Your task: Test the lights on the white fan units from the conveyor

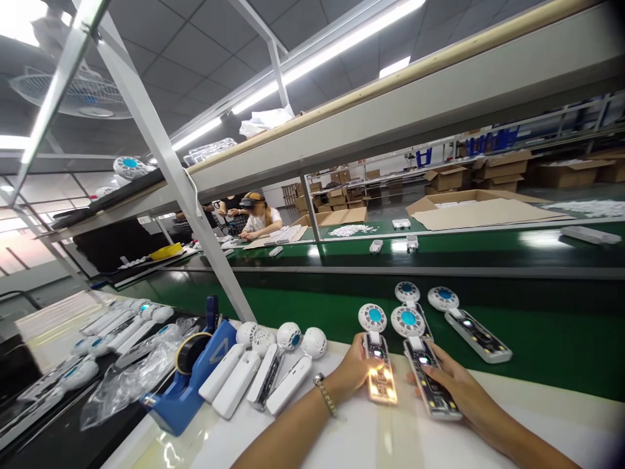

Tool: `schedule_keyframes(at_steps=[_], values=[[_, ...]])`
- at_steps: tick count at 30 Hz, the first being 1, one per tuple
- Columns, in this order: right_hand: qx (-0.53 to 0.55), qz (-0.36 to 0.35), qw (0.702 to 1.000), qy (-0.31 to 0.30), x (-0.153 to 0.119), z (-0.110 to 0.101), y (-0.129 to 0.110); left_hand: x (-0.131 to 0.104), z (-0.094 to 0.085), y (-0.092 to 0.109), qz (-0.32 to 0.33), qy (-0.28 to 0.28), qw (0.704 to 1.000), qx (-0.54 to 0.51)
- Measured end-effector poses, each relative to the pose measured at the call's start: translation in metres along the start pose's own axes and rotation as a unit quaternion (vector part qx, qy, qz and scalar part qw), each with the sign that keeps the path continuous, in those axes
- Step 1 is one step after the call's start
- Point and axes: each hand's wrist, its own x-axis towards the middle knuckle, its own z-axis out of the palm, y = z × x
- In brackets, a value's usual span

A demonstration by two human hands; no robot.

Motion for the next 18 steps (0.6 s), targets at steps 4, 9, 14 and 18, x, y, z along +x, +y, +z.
schedule_keyframes(at_steps=[4,9,14,18], values=[[0.002,-0.002,1.000,-0.015,0.0005,-0.0011,-0.0002,0.0015,-0.0008,-0.0019,-0.001,0.002,1.000,-0.003],[0.008,-0.002,0.999,-0.036,-0.0019,-0.0004,-0.0028,0.0025,-0.0020,-0.0032,0.001,0.004,1.000,-0.001],[-0.010,-0.011,0.999,-0.046,-0.0046,0.0008,-0.0059,0.0028,-0.0022,-0.0033,-0.002,-0.001,1.000,-0.002],[-0.015,-0.027,0.998,-0.058,-0.0052,0.0030,-0.0085,0.0041,-0.0029,-0.0036,-0.004,0.005,1.000,0.004]])
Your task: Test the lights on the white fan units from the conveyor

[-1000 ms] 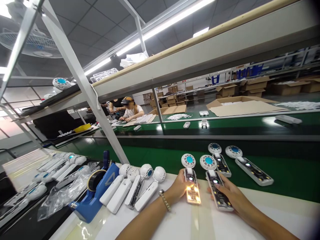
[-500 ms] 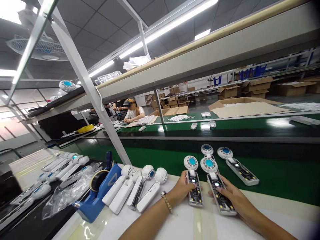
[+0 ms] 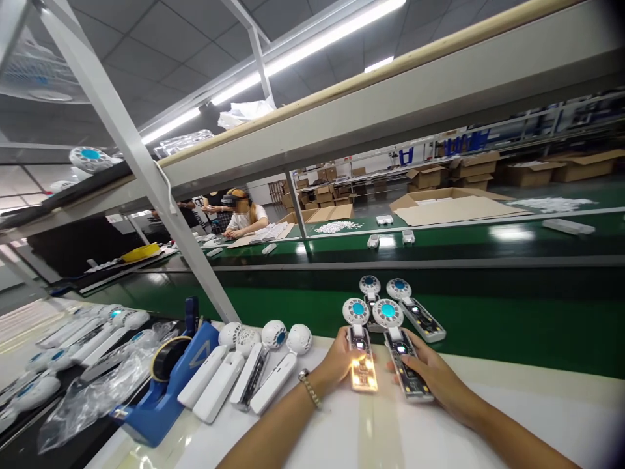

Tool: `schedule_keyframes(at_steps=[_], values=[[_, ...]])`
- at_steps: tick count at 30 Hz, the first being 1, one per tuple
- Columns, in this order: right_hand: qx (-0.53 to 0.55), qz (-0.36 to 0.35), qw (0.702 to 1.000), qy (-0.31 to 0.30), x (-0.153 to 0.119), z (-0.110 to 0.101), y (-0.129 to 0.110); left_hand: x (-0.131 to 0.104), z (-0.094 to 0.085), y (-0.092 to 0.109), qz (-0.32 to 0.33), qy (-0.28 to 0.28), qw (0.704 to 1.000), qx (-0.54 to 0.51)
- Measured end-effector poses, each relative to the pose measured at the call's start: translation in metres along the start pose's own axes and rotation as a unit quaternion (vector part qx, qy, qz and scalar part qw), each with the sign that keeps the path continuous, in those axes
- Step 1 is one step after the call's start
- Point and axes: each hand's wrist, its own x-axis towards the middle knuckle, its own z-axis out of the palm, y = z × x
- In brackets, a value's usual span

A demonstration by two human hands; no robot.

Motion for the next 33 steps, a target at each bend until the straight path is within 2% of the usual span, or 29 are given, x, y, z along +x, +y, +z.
schedule_keyframes(at_steps=[13,18,22,33], values=[[-0.029,-0.005,0.999,-0.022,-0.001,-0.002,-0.001,-0.002,-0.002,0.001,0.014,-0.025,1.000,-0.009],[-0.028,-0.017,0.999,-0.030,0.000,-0.005,0.005,0.000,-0.006,-0.002,0.013,-0.048,0.999,-0.020],[-0.012,-0.043,0.999,-0.005,0.005,-0.007,0.017,0.001,-0.009,-0.006,0.022,-0.067,0.997,-0.034],[-0.004,-0.049,0.999,0.020,0.013,-0.010,0.029,0.003,-0.010,-0.009,0.021,-0.055,0.997,-0.058]])
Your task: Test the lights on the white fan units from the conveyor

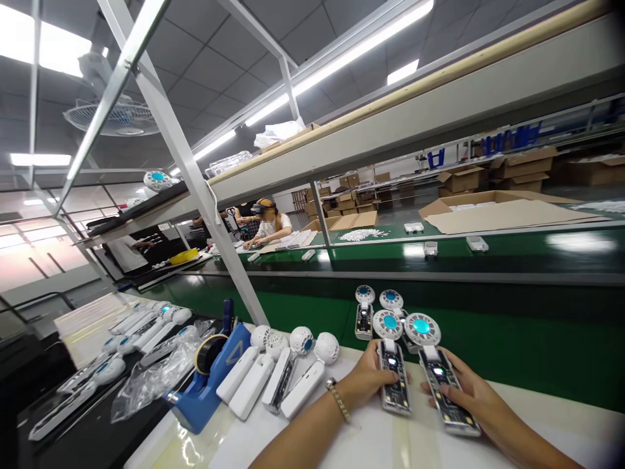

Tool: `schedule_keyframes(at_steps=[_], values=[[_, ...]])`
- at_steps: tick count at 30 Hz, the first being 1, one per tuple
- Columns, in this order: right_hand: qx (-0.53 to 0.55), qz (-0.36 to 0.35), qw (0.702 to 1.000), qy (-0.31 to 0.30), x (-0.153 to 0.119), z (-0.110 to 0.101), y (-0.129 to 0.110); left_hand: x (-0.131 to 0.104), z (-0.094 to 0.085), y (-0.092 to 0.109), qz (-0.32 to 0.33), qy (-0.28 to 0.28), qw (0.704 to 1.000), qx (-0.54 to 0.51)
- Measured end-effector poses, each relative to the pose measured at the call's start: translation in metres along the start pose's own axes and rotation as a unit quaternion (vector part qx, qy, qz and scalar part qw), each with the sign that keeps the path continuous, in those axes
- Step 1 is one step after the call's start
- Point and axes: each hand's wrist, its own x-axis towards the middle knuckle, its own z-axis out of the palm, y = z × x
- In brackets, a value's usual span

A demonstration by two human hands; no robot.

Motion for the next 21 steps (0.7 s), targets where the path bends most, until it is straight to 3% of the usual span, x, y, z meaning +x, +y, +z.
schedule_keyframes(at_steps=[21], values=[[-0.012,0.007,1.000,0.000,-0.0036,0.0023,-0.0049,-0.0005,-0.0011,0.0006,-0.004,-0.010,1.000,-0.008]])
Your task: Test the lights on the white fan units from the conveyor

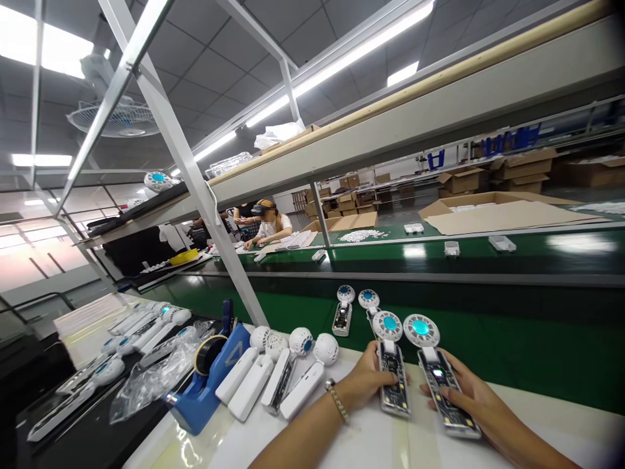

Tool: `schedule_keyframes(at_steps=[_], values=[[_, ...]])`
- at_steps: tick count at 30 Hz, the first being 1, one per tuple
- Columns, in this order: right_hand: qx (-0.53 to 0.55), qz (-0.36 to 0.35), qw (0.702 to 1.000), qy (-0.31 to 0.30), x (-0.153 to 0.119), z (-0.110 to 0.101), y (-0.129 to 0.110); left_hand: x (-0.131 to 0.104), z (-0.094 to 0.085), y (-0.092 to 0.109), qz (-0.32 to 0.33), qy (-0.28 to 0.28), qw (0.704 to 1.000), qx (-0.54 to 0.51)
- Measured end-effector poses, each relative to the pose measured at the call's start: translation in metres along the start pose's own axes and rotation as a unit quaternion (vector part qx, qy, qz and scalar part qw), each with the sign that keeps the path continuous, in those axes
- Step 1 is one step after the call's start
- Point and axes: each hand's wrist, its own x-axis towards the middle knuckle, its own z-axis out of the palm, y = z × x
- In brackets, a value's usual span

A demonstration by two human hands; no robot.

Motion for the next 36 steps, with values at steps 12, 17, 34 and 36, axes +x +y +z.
schedule_keyframes(at_steps=[12,17,34,36], values=[[0.005,0.006,1.000,-0.002,-0.003,0.003,-0.004,0.000,0.001,0.001,-0.007,0.005,1.000,0.001],[0.000,-0.002,1.000,0.007,-0.002,0.002,-0.003,-0.003,0.004,0.006,-0.014,0.001,1.000,0.005],[0.038,0.094,0.994,-0.030,-0.030,0.039,-0.019,-0.038,0.022,0.024,-0.151,0.094,0.965,0.192],[0.048,0.069,0.994,-0.065,-0.032,0.048,-0.015,-0.051,0.020,0.035,-0.095,0.147,0.926,0.334]])
